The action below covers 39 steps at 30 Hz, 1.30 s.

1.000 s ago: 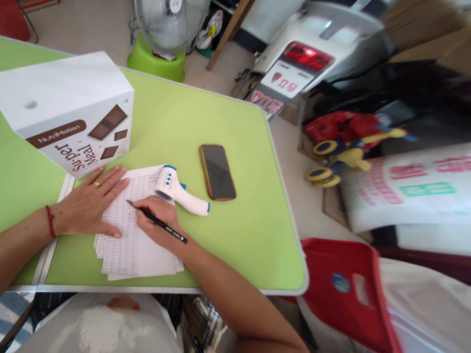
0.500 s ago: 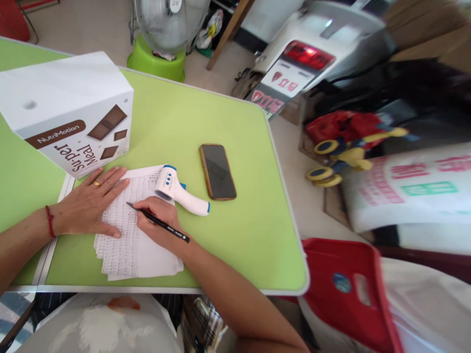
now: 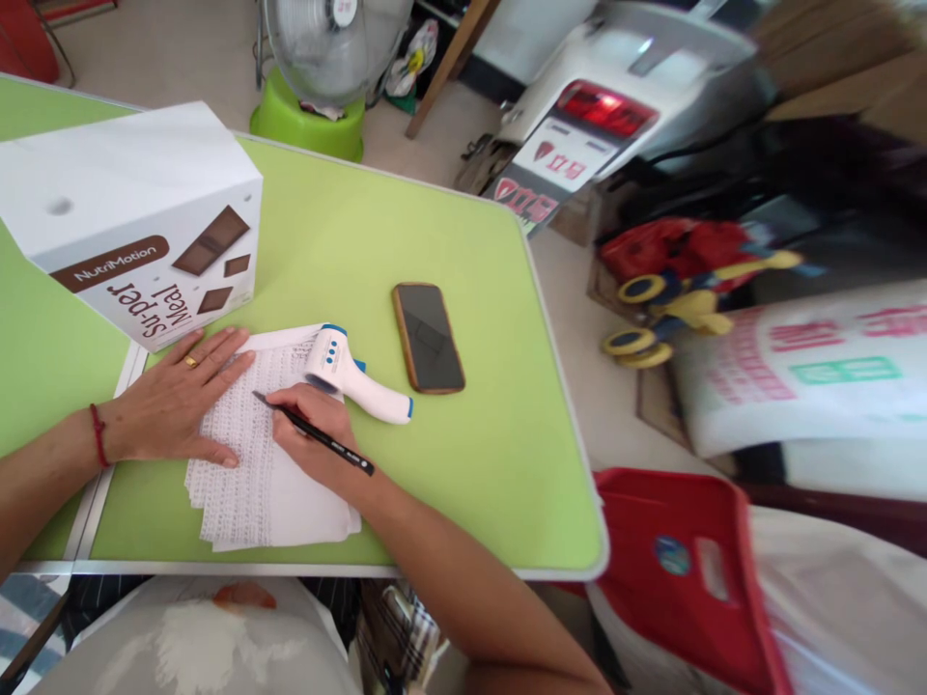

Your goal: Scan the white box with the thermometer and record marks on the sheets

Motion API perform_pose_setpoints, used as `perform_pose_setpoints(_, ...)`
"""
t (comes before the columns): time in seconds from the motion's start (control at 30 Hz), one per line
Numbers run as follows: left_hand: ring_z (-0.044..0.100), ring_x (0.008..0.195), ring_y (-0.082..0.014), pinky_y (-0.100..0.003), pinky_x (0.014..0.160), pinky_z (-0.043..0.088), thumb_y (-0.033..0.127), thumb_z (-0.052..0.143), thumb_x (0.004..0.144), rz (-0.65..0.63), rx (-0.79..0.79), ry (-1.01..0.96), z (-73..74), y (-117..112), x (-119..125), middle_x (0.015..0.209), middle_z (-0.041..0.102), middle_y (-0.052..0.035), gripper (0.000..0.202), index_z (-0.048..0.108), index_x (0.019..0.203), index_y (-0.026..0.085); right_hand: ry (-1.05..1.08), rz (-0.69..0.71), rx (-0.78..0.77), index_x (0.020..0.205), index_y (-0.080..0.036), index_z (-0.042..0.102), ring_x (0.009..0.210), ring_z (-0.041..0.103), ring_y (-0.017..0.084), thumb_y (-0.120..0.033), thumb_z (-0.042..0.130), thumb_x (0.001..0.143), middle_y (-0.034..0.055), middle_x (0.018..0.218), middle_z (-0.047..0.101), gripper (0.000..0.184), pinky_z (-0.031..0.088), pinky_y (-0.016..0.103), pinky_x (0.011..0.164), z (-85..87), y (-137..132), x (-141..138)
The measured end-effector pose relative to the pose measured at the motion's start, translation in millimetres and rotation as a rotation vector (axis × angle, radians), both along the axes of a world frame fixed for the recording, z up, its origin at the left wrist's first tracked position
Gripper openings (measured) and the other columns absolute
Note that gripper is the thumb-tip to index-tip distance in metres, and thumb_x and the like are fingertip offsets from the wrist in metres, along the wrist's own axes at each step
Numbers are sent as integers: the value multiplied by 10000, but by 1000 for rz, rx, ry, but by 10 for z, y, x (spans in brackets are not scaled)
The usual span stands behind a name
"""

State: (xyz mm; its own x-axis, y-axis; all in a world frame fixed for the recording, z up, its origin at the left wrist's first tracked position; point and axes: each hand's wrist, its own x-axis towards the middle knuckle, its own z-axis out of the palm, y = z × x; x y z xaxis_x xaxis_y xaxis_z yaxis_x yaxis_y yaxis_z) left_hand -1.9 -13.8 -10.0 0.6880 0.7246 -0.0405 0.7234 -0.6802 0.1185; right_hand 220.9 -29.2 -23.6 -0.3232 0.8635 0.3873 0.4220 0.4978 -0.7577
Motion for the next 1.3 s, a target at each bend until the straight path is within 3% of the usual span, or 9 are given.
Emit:
perform_pose_setpoints(0.4, 154, 1475, -391, -524, 1194, 105, 914, 421, 703, 2, -5, 17, 9, 4, -3, 1578, 148, -264, 1207, 305, 1486, 1, 3, 3, 55, 807, -208, 635, 576, 609, 106, -76, 518, 749, -15, 693, 677, 186, 502, 226, 532, 19, 4, 5)
perform_pose_setpoints(0.63, 168, 1472, -393, -517, 1197, 100, 921, 383, 711, 1, 0, -2, -13, 6, -8, 1576, 169, -259, 1198, 315, 1483, 7, 48, 107, 102, 900, -214, 653, 674, 653, 122, -100, 535, 805, 4, 764, 702, 190, 548, 258, 622, -9, 6, -14)
perform_pose_setpoints(0.93, 169, 1469, -400, -543, 1186, 130, 916, 407, 707, -1, -8, -12, -13, 5, -12, 1573, 163, -269, 1208, 316, 1479, -8, 20, 82, 145, 840, -216, 637, 624, 638, 115, -63, 518, 765, -13, 713, 687, 208, 528, 238, 572, -8, 10, -10)
perform_pose_setpoints(1.3, 178, 1466, -403, -553, 1184, 144, 901, 452, 703, 1, -32, -33, 11, 15, -10, 1569, 177, -271, 1194, 313, 1481, 6, 10, 46, 75, 843, -215, 653, 604, 622, 110, -84, 529, 757, -17, 711, 684, 201, 520, 233, 573, -2, -1, -5)
